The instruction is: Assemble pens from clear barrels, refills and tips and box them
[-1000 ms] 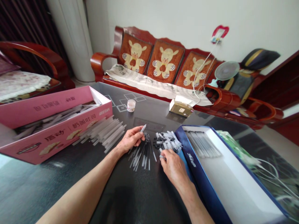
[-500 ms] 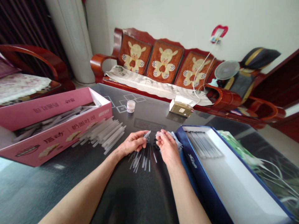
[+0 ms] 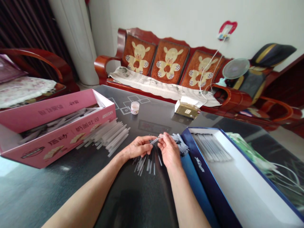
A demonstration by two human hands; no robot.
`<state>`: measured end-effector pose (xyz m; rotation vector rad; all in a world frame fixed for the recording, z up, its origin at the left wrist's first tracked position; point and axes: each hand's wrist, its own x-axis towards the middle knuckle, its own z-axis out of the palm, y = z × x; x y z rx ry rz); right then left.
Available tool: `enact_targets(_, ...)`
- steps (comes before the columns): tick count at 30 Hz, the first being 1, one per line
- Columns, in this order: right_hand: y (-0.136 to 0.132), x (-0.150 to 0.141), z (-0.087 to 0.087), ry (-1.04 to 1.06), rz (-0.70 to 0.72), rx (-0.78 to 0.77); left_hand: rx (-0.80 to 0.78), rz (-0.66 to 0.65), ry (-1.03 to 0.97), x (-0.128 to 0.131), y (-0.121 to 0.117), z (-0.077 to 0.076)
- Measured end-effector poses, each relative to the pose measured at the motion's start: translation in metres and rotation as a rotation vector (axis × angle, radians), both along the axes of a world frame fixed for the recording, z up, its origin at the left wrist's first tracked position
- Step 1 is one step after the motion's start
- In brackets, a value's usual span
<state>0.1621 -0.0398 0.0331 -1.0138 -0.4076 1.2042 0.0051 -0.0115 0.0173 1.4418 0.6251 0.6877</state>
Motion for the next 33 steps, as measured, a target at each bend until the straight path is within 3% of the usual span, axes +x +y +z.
enact_targets(12, -0.002, -0.001, -0.008, -0.279, 0.076, 0.017, 0.053, 0.027, 0.078, -0.001, 0.001, 0.001)
enact_targets(22, -0.004, -0.002, 0.001, -0.287, 0.088, 0.041, 0.392, 0.086, 0.199, -0.001, -0.002, 0.008)
enact_targets(33, -0.005, -0.002, 0.003, -0.205, 0.111, -0.015, 0.659, 0.156, 0.313, 0.000, -0.007, 0.011)
